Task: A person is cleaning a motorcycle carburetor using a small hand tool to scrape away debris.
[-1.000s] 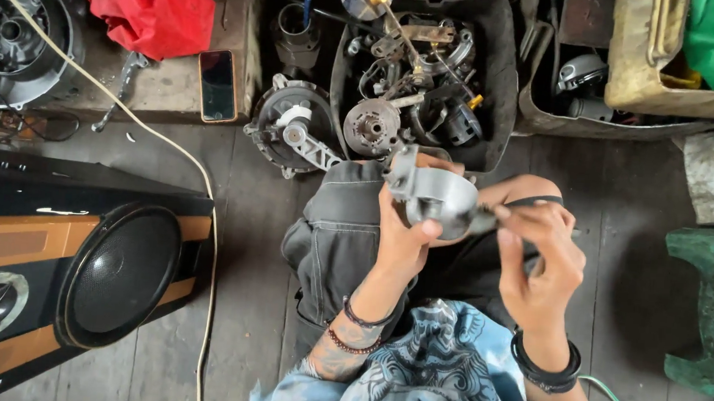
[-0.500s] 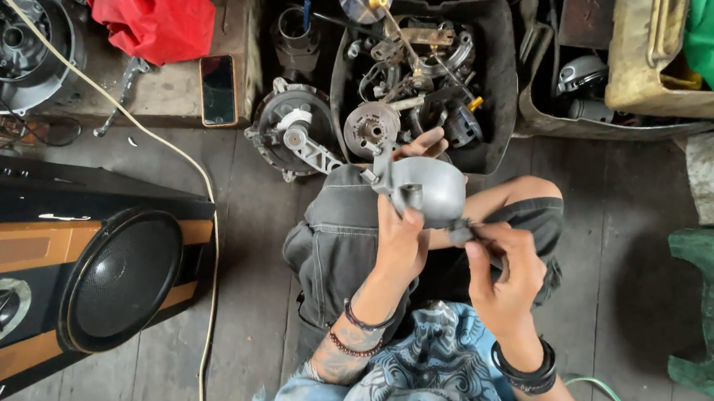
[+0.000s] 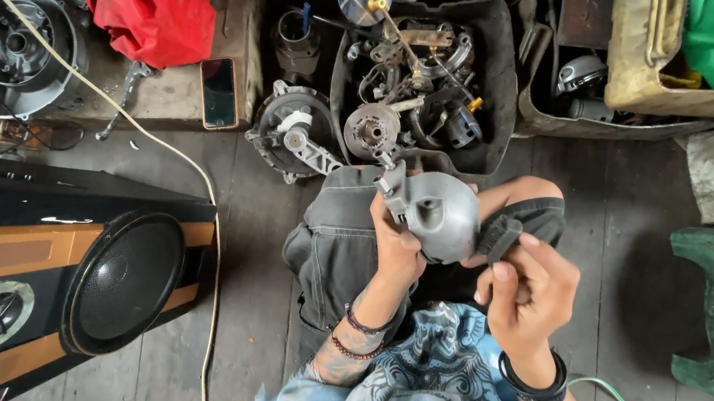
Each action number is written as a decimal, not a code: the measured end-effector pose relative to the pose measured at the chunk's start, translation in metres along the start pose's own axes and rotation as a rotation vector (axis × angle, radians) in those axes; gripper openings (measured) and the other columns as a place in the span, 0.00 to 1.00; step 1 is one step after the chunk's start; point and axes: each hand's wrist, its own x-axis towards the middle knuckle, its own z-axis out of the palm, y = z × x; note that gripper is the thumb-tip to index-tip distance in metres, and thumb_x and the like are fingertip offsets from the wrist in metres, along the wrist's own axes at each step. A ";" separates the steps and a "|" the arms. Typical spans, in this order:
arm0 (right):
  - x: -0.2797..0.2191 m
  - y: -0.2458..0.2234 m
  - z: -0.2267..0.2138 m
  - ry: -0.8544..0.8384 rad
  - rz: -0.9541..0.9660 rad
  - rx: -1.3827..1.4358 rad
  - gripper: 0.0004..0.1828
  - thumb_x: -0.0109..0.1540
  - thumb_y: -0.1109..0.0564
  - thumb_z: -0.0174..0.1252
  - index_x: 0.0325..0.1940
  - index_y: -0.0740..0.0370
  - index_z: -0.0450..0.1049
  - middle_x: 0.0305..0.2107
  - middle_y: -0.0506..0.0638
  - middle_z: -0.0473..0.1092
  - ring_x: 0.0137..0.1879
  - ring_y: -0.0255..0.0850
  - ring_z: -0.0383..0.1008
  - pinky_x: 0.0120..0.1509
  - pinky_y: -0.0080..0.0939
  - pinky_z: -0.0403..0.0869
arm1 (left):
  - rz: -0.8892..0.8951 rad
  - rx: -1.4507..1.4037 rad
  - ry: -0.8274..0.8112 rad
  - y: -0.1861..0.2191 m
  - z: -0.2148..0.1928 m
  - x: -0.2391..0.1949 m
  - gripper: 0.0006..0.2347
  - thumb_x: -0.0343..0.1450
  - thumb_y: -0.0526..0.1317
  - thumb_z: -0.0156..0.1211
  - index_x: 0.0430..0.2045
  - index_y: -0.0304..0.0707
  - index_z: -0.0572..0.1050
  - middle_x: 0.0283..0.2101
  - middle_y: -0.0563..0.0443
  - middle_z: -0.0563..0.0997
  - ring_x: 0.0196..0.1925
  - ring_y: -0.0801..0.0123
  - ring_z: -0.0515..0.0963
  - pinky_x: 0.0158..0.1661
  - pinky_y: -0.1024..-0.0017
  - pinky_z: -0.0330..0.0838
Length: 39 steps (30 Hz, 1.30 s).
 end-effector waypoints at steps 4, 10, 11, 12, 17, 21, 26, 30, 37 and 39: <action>-0.014 0.010 -0.006 -0.036 -0.059 0.045 0.17 0.67 0.65 0.51 0.57 0.82 0.63 0.14 0.51 0.67 0.12 0.32 0.66 0.23 0.29 0.70 | -0.107 -0.112 -0.015 0.002 0.000 -0.008 0.39 0.62 0.57 0.71 0.63 0.32 0.62 0.58 0.32 0.71 0.62 0.48 0.72 0.59 0.49 0.75; -0.018 -0.008 -0.007 -0.165 0.071 -0.032 0.19 0.63 0.67 0.57 0.58 0.72 0.64 0.29 0.55 0.78 0.30 0.37 0.79 0.33 0.30 0.75 | -0.203 -0.192 -0.017 0.010 0.005 -0.011 0.44 0.57 0.57 0.82 0.64 0.37 0.65 0.53 0.37 0.76 0.58 0.55 0.75 0.57 0.59 0.75; -0.021 -0.009 -0.006 -0.177 0.087 -0.009 0.20 0.62 0.67 0.59 0.57 0.71 0.64 0.28 0.54 0.78 0.30 0.36 0.80 0.33 0.28 0.75 | -0.209 -0.163 -0.001 0.012 0.006 -0.011 0.44 0.58 0.61 0.81 0.64 0.36 0.66 0.53 0.36 0.75 0.58 0.57 0.76 0.54 0.65 0.75; -0.023 -0.009 -0.006 -0.179 0.088 -0.009 0.20 0.62 0.67 0.59 0.57 0.71 0.64 0.28 0.54 0.78 0.30 0.36 0.80 0.33 0.28 0.75 | -0.208 -0.163 0.002 0.013 0.008 -0.010 0.44 0.58 0.61 0.81 0.64 0.36 0.66 0.53 0.36 0.75 0.58 0.57 0.76 0.54 0.65 0.75; -0.017 -0.011 -0.008 -0.110 0.139 -0.094 0.18 0.61 0.70 0.61 0.55 0.76 0.70 0.26 0.55 0.77 0.30 0.38 0.81 0.31 0.28 0.72 | -0.135 0.121 -0.023 0.020 0.014 -0.007 0.40 0.61 0.54 0.79 0.63 0.28 0.69 0.58 0.34 0.79 0.58 0.49 0.81 0.63 0.56 0.76; 0.001 -0.018 -0.011 -0.097 0.144 -0.141 0.18 0.62 0.72 0.61 0.56 0.78 0.71 0.26 0.56 0.77 0.30 0.38 0.79 0.33 0.29 0.70 | -0.141 0.234 -0.035 0.023 0.018 -0.008 0.35 0.63 0.51 0.75 0.59 0.23 0.71 0.55 0.34 0.80 0.54 0.56 0.83 0.60 0.62 0.77; -0.001 -0.020 -0.010 -0.177 0.128 -0.161 0.16 0.60 0.71 0.62 0.52 0.75 0.74 0.25 0.53 0.77 0.24 0.34 0.74 0.29 0.30 0.70 | -0.098 0.127 0.010 0.021 0.020 -0.006 0.31 0.69 0.48 0.69 0.63 0.25 0.68 0.56 0.34 0.79 0.56 0.53 0.81 0.62 0.58 0.75; -0.014 -0.018 -0.009 -0.213 0.163 -0.126 0.16 0.58 0.72 0.62 0.51 0.74 0.75 0.18 0.46 0.70 0.21 0.31 0.66 0.27 0.28 0.65 | -0.103 0.152 0.024 0.019 0.020 -0.002 0.30 0.69 0.47 0.68 0.62 0.23 0.69 0.55 0.34 0.80 0.55 0.52 0.82 0.60 0.60 0.76; 0.013 -0.008 -0.009 -0.062 0.019 -0.156 0.15 0.62 0.69 0.62 0.52 0.77 0.76 0.21 0.50 0.76 0.20 0.35 0.71 0.30 0.29 0.69 | -0.011 0.332 -0.022 0.014 0.022 0.002 0.25 0.64 0.42 0.72 0.53 0.23 0.75 0.51 0.32 0.82 0.52 0.53 0.84 0.56 0.61 0.77; 0.011 -0.002 -0.008 -0.036 -0.116 -0.161 0.14 0.63 0.64 0.61 0.51 0.75 0.79 0.17 0.45 0.76 0.13 0.34 0.66 0.29 0.28 0.69 | 0.112 0.343 -0.012 0.011 0.023 0.006 0.25 0.65 0.46 0.75 0.47 0.20 0.78 0.48 0.28 0.82 0.49 0.50 0.85 0.52 0.58 0.79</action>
